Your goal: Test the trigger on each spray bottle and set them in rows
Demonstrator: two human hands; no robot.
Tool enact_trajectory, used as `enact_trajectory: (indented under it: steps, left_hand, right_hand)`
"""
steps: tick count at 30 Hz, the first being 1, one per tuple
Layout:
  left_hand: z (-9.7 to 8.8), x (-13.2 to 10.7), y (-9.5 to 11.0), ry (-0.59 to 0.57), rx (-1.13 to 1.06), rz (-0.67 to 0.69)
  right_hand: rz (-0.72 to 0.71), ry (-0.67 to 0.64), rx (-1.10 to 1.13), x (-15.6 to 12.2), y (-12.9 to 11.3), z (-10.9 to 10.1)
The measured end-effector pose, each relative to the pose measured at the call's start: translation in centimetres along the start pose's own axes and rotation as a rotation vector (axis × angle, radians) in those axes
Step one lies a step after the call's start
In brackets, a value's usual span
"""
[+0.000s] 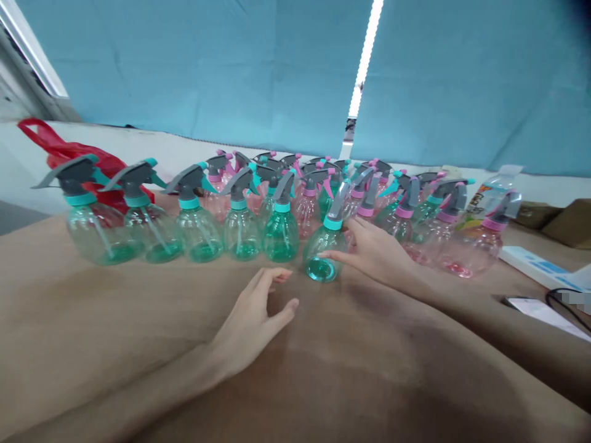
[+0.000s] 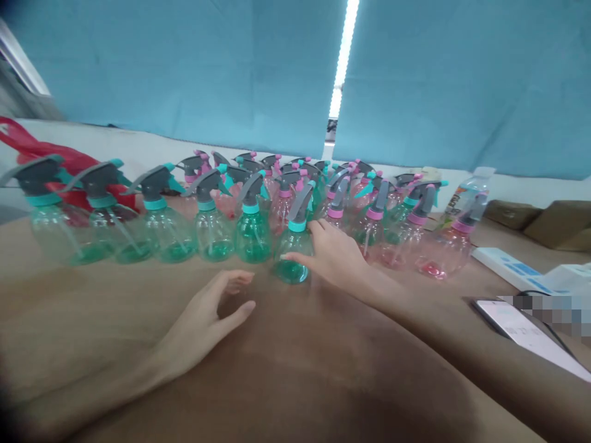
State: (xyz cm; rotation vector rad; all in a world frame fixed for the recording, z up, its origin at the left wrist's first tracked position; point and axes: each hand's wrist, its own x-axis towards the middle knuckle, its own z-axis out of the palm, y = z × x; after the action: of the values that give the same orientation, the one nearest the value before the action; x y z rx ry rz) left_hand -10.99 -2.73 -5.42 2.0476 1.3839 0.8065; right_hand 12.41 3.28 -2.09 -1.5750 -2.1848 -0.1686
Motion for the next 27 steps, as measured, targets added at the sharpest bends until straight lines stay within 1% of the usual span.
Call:
enact_trajectory:
  steps: [2, 5, 10, 14, 20, 23, 27]
  left_hand:
    - [-0.1, -0.1, -0.4, -0.006, 0.013, -0.017]
    - [-0.1, 0.2, -0.6, -0.004, 0.03, -0.018]
    - [0.4, 0.9, -0.6, -0.014, 0.0, -0.03]
    - [0.7, 1.3, -0.1, -0.019, -0.069, -0.054]
    - [1.0, 2.4, 0.6, -0.016, -0.105, -0.037]
    - [1.2, 3.1, 0.7, -0.028, -0.124, -0.035]
    - [1.6, 3.8, 1.0, -0.049, -0.149, -0.02]
  right_hand:
    - [0.05, -0.018, -0.027, 0.9, -0.3, 0.2]
    - [0.084, -0.028, -0.071, 1.8, -0.8, 0.3]
    - [0.148, -0.032, -0.124, 2.7, -1.3, 0.4]
    - [0.157, -0.04, -0.128, 3.3, -1.2, 0.7]
    - [0.147, -0.029, -0.121, 4.0, -1.0, 1.4]
    - [0.154, -0.027, -0.044, 3.5, -0.9, 0.6]
    - [0.086, 0.01, 0.061, 1.5, 0.0, -2.1]
